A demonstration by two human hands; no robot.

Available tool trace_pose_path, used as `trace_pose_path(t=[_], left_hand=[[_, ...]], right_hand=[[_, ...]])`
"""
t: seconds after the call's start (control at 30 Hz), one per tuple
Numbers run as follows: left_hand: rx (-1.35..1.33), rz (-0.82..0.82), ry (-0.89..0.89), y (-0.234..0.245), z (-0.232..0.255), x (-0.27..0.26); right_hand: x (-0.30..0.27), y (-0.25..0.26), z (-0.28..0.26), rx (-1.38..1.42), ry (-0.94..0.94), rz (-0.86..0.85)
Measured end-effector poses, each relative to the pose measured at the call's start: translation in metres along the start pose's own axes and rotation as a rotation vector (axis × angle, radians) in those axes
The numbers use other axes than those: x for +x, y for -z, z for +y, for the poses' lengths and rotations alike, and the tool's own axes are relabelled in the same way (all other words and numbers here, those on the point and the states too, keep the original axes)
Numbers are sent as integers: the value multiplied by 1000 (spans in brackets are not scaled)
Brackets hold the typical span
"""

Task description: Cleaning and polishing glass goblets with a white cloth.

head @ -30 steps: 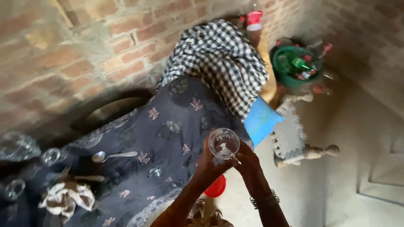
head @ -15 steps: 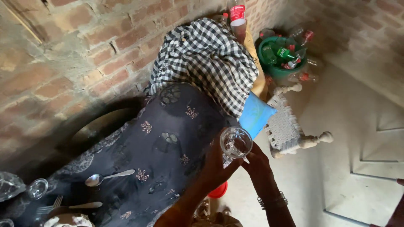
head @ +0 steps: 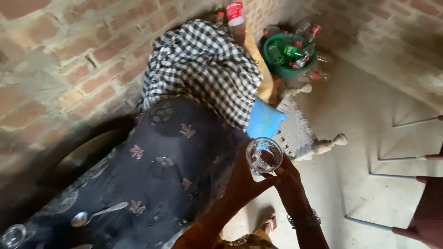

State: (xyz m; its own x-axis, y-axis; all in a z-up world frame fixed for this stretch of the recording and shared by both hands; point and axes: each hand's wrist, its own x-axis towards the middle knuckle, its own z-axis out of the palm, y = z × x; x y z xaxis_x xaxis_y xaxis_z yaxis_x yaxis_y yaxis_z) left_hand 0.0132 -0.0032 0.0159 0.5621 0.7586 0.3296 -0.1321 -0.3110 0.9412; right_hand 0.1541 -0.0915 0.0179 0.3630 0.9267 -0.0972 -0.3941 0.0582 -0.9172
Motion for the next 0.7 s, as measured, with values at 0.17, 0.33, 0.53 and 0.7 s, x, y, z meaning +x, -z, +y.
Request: trace_pose_path(t=[0.17, 0.33, 0.53, 0.7], left_hand=[[95, 101, -95, -56, -15, 14], [24, 50, -85, -108, -2, 40], [85, 3, -105, -175, -2, 65], [-3, -51, -118, -231, -2, 76]], right_hand=[[7, 51, -11, 17, 21, -3], [9, 97, -45, 35, 48, -11], [10, 165, -74, 74, 87, -6], [-2, 210, -102, 65, 138, -1]])
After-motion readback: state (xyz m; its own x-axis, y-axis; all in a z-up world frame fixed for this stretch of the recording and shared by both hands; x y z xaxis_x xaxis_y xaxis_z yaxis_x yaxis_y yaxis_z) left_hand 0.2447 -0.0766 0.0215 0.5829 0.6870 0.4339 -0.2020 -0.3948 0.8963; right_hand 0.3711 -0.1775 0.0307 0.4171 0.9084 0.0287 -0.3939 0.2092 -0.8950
